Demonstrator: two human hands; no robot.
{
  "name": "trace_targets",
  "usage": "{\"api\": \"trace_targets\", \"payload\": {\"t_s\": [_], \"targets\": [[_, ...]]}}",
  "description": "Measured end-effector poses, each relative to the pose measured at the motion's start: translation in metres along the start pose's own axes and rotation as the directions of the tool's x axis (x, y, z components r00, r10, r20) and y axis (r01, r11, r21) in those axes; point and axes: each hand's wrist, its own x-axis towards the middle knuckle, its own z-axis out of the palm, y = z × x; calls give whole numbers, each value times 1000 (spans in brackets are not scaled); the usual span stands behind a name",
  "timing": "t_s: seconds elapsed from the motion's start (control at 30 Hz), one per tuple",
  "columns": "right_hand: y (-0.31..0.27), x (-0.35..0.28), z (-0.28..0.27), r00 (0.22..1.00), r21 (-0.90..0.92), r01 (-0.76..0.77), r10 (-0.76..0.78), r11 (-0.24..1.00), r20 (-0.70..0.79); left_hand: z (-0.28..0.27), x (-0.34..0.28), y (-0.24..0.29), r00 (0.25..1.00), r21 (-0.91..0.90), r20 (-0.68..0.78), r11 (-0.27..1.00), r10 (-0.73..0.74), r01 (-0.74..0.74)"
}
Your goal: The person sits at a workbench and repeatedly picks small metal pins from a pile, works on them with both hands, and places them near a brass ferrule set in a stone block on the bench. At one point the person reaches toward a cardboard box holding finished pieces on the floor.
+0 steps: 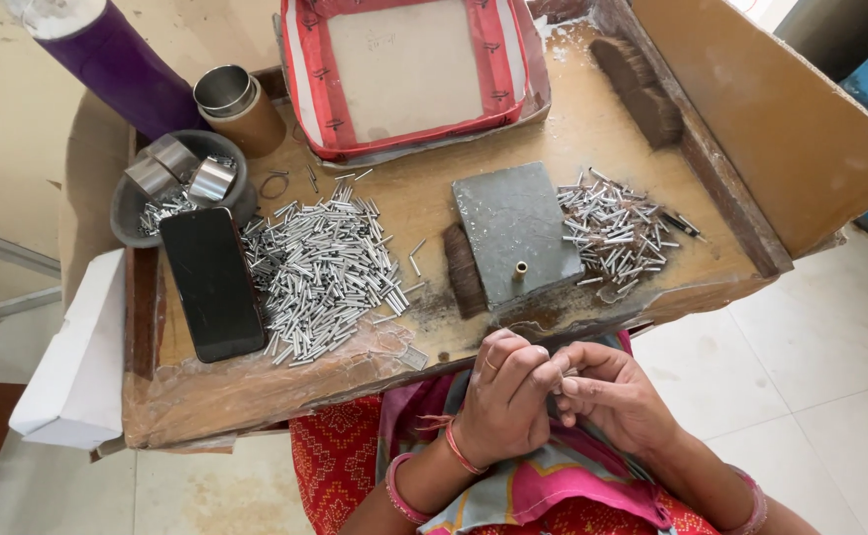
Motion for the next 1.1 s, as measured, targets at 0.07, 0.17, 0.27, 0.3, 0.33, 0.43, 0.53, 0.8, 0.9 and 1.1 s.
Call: {"api": "trace_targets", "payload": {"t_s": [0.07,0.17,0.27,0.3,0.33,0.43,0.53,0.8,0.9,1.1], "targets": [[1,2,-2,1000,2,-3,3,1000,-2,0,0,-2,1000,-1,3,1000,-11,11],[3,5,-7,1000,8,-17,17,1000,-16,4,-4,-7,999,-26,9,999,-41,41],[5,8,-13,998,20,-42,43,999,-42,5,-4,-11,997,-61,23,995,-79,80],[6,9,-14,997,24,-54,55,998,-56,4,-3,-12,995,-72,32,993,-95,98],[7,10,-18,997,29,-56,58,998,-57,5,-3,-13,994,-72,37,992,-99,101],[9,12,-28,994,25,-85,87,996,-71,7,-4,-17,994,-70,57,992,-98,102],[14,13,-41,992,24,-111,112,994,-60,9,-6,-21,994,-34,82,996,-76,79],[26,21,-60,991,-14,-130,129,991,-48,25,-17,-35,998,24,62,999,31,-32],[26,22,-57,989,-14,-134,133,991,-60,28,-19,-37,997,50,57,997,53,-55],[16,18,-39,992,-41,-115,113,993,-52,25,-15,-36,997,36,56,998,51,-53]]}}
